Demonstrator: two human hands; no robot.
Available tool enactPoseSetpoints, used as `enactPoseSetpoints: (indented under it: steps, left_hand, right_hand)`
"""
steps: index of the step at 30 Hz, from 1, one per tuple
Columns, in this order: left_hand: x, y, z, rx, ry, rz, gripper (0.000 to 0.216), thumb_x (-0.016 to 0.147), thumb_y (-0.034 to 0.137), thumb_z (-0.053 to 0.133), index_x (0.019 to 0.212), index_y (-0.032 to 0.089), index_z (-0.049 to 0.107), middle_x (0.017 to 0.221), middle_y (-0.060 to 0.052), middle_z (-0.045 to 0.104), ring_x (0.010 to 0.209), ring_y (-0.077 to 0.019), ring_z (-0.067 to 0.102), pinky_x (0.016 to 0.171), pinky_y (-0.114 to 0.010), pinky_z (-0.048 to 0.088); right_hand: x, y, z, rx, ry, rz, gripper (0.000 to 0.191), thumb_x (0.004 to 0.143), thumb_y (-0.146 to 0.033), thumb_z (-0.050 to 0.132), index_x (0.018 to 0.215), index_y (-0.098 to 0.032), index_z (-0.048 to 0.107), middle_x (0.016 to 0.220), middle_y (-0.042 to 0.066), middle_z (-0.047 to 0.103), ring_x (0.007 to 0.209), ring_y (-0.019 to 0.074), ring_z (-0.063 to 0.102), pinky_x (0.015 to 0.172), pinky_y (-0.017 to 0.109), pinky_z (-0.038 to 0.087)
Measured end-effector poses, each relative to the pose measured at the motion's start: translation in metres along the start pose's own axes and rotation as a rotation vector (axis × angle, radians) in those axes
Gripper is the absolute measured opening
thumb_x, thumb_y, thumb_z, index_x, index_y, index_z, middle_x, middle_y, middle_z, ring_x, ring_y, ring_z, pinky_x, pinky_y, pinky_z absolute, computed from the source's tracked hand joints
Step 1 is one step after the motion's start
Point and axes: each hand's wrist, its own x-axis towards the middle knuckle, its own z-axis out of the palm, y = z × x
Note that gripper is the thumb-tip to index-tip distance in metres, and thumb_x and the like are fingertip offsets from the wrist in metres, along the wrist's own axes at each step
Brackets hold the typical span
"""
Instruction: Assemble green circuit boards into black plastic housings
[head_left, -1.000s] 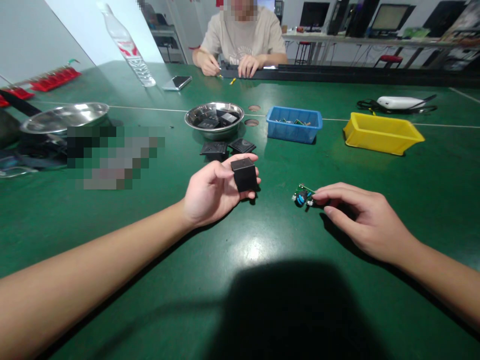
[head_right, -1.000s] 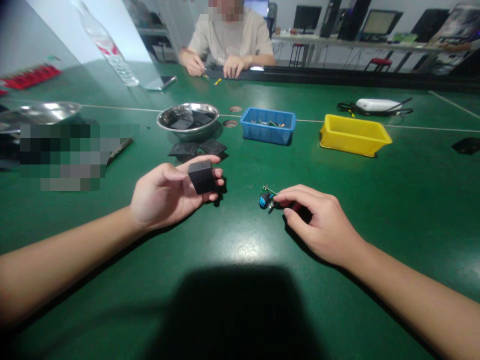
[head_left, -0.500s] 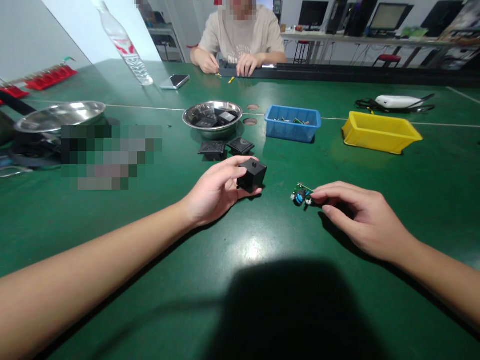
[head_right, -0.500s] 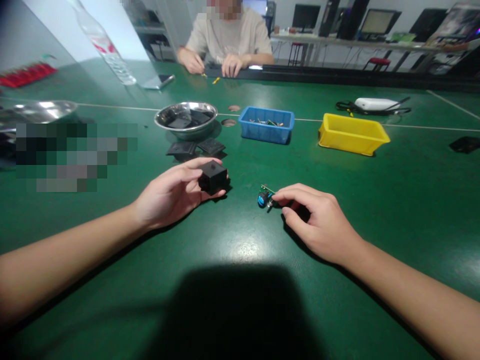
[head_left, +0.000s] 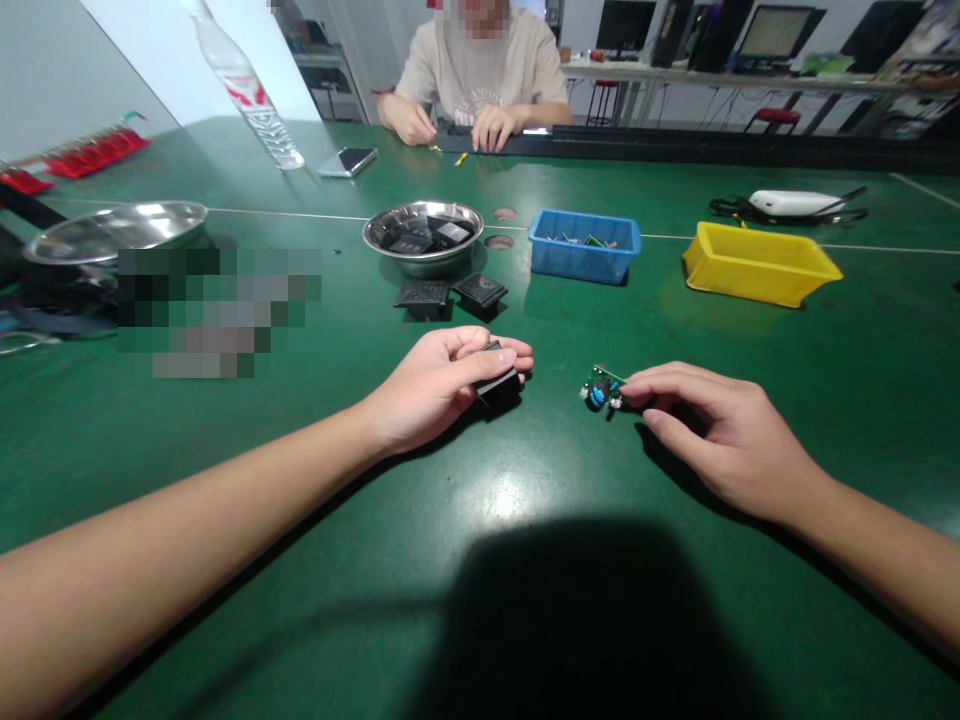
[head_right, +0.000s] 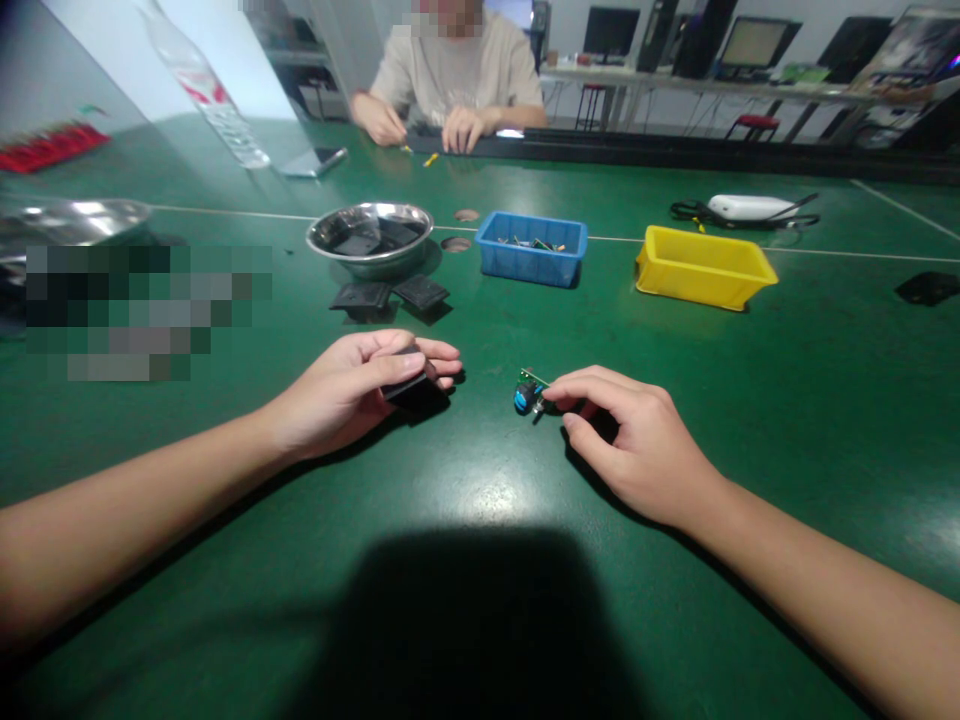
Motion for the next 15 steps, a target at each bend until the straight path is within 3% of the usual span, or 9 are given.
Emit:
enactPoseSetpoints:
  steps: [5, 9, 15]
  left_hand:
    - [0.0004, 0.0034, 0.0032, -0.059, 0.032, -0.035, 0.03, 0.08, 0.034, 0.08, 0.085, 0.016, 0.057, 0.093, -0.014, 0.079, 0.089, -0.0296, 0.078, 0.075, -0.042, 0.063]
    - [0.001, 0.0062, 0.0021, -0.098, 0.054, -0.062, 0.026, 0.087, 0.038, 0.071, 0.097, 0.018, 0.058, 0.093, -0.015, 0.08, 0.092, -0.0336, 0.079, 0.061, -0.034, 0.06]
    - [0.0025, 0.0042, -0.004, -0.132, 0.025, -0.038, 0.031, 0.084, 0.038, 0.064, 0.104, 0.015, 0.064, 0.107, -0.018, 0.078, 0.106, -0.0367, 0.075, 0.069, -0.038, 0.063]
  right_hand:
    - [0.0001, -0.0004, 0.0001, -0.001, -0.004, 0.011, 0.021, 0.091, -0.016, 0.061, 0.106, -0.024, 0.075, 0.107, 0.006, 0.08, 0.095, 0.0222, 0.076, 0.084, 0.035, 0.062]
    - [0.0, -0.0006, 0.0003, -0.004, 0.001, 0.003, 0.022, 0.091, -0.016, 0.061, 0.106, -0.024, 0.075, 0.106, 0.006, 0.08, 0.094, 0.0221, 0.076, 0.083, 0.035, 0.062]
    - [0.0001, -0.0005, 0.0003, -0.006, -0.002, 0.009, 0.021, 0.091, -0.017, 0.061, 0.105, -0.025, 0.075, 0.106, 0.006, 0.08, 0.094, 0.023, 0.076, 0.084, 0.036, 0.063]
